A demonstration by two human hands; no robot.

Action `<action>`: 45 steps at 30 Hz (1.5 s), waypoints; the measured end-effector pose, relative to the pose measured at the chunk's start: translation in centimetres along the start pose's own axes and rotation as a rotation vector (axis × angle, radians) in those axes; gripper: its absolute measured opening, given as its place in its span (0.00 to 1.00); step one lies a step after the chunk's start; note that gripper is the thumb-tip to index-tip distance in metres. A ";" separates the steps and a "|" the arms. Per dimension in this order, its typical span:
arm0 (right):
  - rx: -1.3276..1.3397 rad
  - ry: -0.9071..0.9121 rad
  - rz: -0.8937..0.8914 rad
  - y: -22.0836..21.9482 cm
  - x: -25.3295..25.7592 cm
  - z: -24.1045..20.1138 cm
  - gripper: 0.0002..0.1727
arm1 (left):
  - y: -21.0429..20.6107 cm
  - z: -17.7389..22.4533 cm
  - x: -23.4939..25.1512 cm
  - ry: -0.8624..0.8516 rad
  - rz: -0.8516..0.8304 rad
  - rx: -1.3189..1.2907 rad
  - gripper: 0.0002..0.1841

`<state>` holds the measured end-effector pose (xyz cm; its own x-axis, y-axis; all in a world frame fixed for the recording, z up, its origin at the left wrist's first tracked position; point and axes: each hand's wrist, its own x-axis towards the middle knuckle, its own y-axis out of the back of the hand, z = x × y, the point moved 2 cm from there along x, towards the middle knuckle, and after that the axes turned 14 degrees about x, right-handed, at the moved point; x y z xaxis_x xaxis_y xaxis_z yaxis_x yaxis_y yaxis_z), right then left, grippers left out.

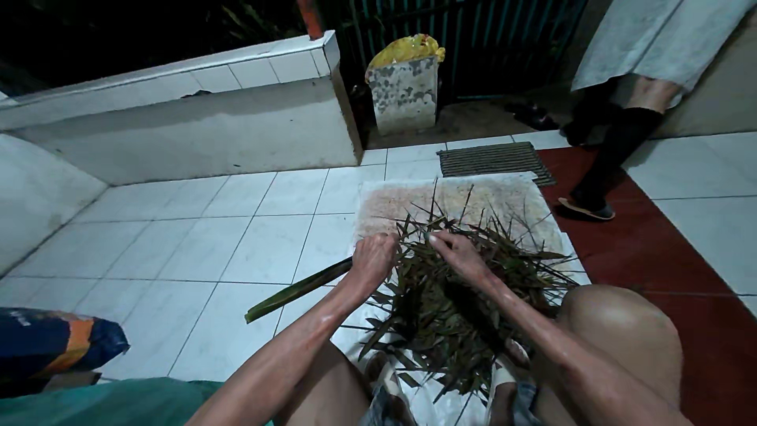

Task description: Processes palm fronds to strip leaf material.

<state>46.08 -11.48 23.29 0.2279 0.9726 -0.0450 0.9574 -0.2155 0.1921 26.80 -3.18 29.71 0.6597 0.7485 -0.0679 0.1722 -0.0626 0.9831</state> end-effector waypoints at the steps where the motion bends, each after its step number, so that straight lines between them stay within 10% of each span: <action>1: 0.000 -0.005 -0.017 -0.1 0.1 0.0 0.23 | 0.1 0.1 0.0 -0.009 0.001 0.016 0.16; 30: -0.217 -0.173 0.404 5.1 0.6 2.7 0.23 | 0.0 0.4 -1.0 -0.053 0.080 0.173 0.16; 45: -0.091 0.088 0.138 0.3 -0.5 1.3 0.26 | -0.1 -0.9 -0.2 -0.041 0.048 -0.182 0.19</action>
<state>46.45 -12.11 22.11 0.3362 0.9390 0.0727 0.8971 -0.3428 0.2788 26.03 -2.70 29.74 0.6938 0.7197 -0.0236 0.0075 0.0255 0.9996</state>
